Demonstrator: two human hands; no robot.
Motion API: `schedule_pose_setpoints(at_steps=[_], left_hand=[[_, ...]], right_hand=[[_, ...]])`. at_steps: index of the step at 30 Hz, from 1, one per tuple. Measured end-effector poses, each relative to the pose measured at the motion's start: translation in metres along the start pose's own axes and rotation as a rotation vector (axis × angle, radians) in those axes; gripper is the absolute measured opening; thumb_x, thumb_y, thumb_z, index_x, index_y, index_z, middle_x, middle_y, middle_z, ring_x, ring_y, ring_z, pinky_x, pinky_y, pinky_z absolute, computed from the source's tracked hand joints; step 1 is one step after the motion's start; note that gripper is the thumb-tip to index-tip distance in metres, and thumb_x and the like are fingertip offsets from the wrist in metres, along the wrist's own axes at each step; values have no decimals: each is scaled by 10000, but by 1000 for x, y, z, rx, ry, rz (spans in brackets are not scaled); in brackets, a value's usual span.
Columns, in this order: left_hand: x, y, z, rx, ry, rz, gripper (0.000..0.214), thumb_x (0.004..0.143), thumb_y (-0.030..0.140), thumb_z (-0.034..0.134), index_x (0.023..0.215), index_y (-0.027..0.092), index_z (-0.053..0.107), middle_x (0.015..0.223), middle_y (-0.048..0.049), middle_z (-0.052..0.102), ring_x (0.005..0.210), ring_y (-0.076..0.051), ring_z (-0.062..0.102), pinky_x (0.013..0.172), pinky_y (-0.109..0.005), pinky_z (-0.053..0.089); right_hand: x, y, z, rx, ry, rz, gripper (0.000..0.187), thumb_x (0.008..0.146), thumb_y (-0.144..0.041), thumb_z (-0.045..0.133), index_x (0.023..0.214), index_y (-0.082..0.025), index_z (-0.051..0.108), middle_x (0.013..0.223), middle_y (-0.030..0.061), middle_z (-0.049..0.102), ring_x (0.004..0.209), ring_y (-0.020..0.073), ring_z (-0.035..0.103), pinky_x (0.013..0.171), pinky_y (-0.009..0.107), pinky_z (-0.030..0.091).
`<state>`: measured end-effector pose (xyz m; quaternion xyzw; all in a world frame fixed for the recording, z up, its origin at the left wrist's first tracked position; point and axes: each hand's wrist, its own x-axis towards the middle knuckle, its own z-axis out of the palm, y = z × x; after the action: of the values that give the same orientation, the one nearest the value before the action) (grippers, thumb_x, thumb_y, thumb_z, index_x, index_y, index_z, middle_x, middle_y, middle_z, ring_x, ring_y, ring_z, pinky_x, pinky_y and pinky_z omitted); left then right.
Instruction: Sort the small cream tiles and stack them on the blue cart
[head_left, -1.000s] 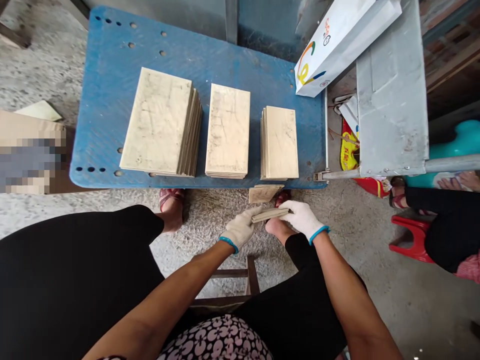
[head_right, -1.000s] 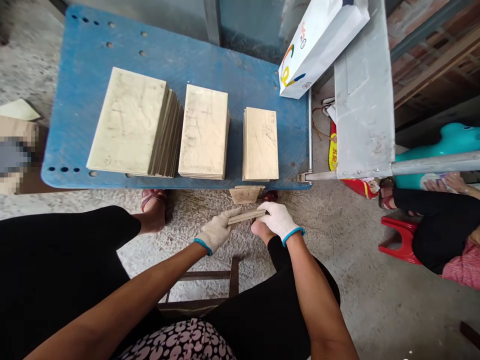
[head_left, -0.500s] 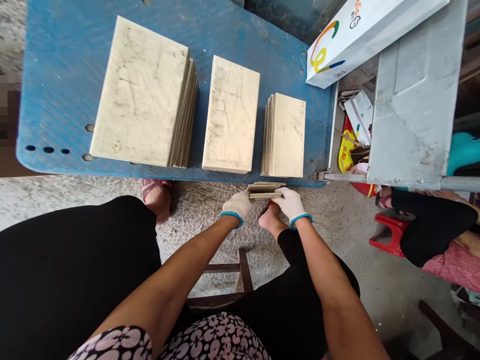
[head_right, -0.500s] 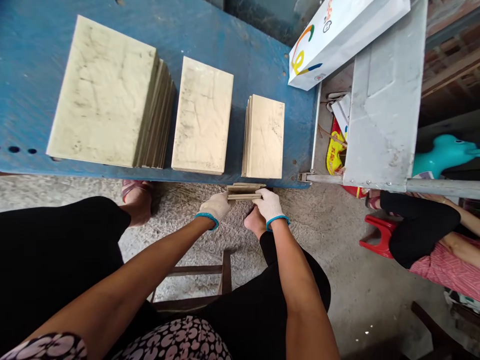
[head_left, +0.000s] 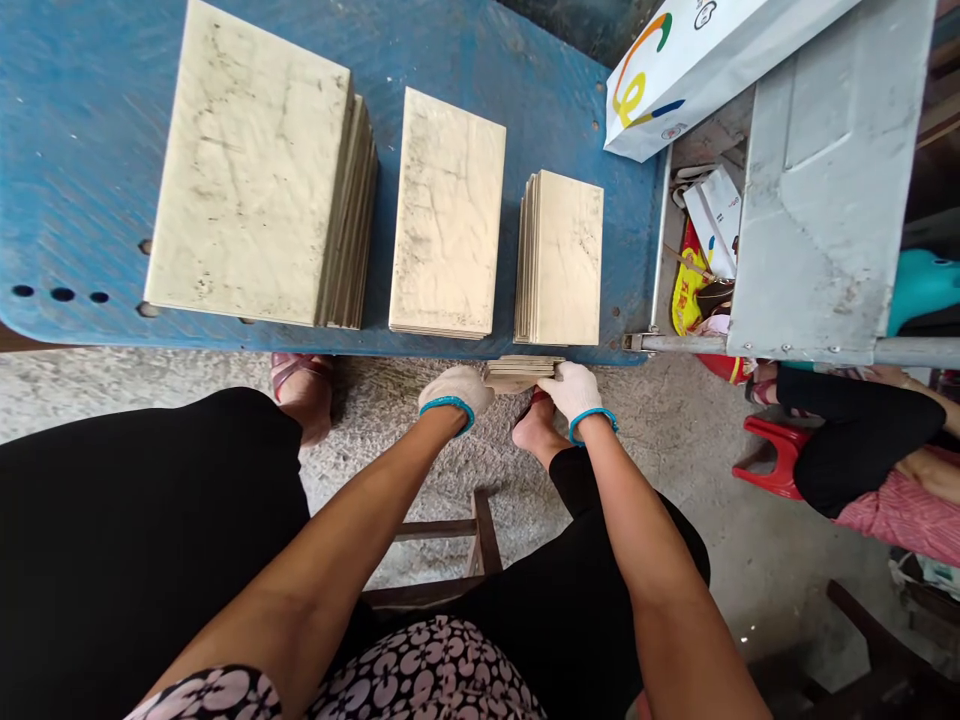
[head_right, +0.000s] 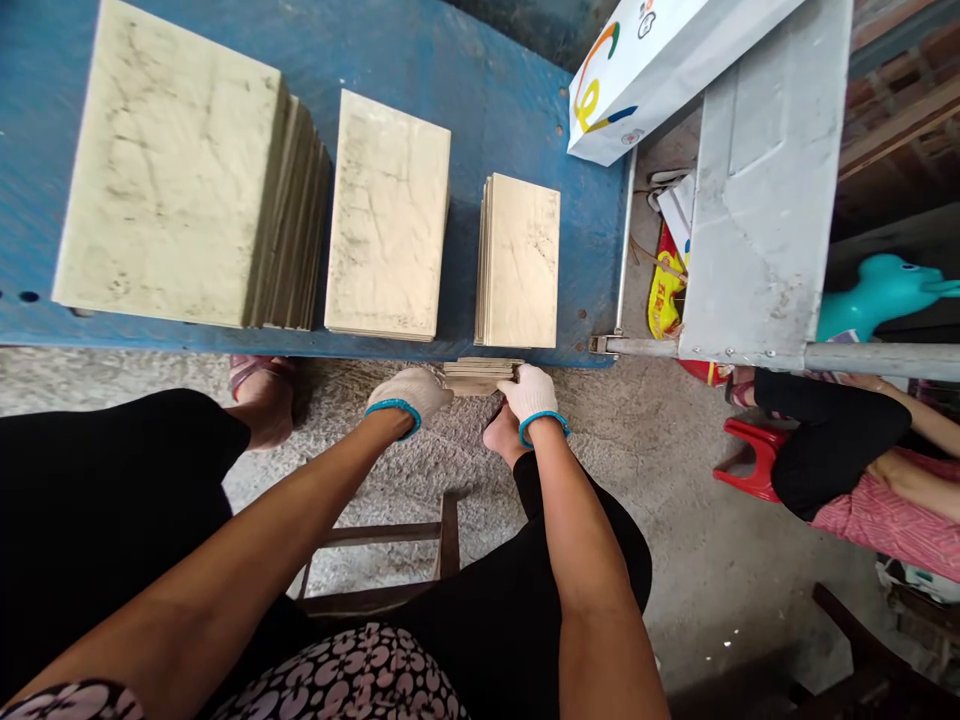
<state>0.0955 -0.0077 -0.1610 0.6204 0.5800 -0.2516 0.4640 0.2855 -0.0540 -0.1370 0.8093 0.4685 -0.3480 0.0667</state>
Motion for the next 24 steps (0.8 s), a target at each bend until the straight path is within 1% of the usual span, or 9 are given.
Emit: schedule_pose_setpoints(at_steps=[3, 7, 10, 12, 15, 19, 21, 24], left_hand=[[0, -1, -7, 3, 23, 7, 425, 817, 347, 518, 1140, 134, 694, 1157, -201, 671, 1088, -324, 630, 896, -394, 508], [1, 5, -12, -33, 77, 74, 389, 809, 320, 516, 1131, 175, 678, 1130, -159, 681, 1058, -296, 641, 870, -358, 517], [4, 7, -11, -50, 67, 102, 383, 789, 364, 546, 1105, 191, 676, 1107, -145, 686, 1044, -313, 643, 842, -367, 527], [6, 9, -8, -52, 60, 128, 370, 795, 388, 546, 1085, 197, 675, 1098, -137, 687, 1046, -315, 642, 837, -364, 526], [5, 14, -4, -67, 71, 148, 355, 826, 403, 522, 1084, 202, 660, 1122, -131, 676, 1052, -298, 639, 828, -341, 523], [1, 19, 4, -133, 99, 95, 354, 835, 415, 523, 1105, 220, 642, 1180, -124, 655, 1046, -281, 641, 819, -324, 515], [-1, 15, 7, -185, 107, 91, 354, 831, 443, 522, 1098, 247, 646, 1174, -107, 661, 1045, -284, 641, 808, -328, 514], [-2, 3, 12, -250, 118, 68, 371, 827, 460, 513, 1110, 262, 646, 1133, -98, 678, 1041, -291, 643, 796, -332, 515]], right_hand=[[-1, 0, -5, 22, 20, 41, 179, 744, -317, 692, 868, -189, 678, 924, 93, 730, 933, 260, 672, 803, 305, 500], [3, 1, -3, 135, 57, 13, 397, 688, -262, 738, 1063, -181, 639, 1023, 75, 720, 981, 233, 666, 874, 312, 500], [5, 2, 1, 235, 45, -11, 481, 684, -220, 738, 1146, -165, 612, 1066, 78, 711, 992, 210, 665, 904, 299, 496], [6, 3, 1, 273, 34, -17, 488, 689, -206, 731, 1159, -151, 609, 1047, 80, 714, 973, 208, 671, 896, 297, 501], [6, 1, -1, 231, 43, -20, 472, 678, -214, 741, 1132, -152, 627, 1025, 79, 715, 967, 229, 670, 893, 322, 507], [5, -1, -2, 170, 89, -14, 477, 668, -234, 749, 1126, -164, 635, 1052, 78, 705, 998, 242, 658, 909, 337, 505], [5, -2, -1, 181, 85, -7, 475, 668, -242, 746, 1124, -171, 635, 1054, 73, 704, 1003, 235, 656, 909, 331, 505], [6, 2, -3, 201, 9, 2, 561, 636, -214, 754, 1175, -177, 602, 1041, 65, 708, 979, 220, 661, 891, 316, 510]])
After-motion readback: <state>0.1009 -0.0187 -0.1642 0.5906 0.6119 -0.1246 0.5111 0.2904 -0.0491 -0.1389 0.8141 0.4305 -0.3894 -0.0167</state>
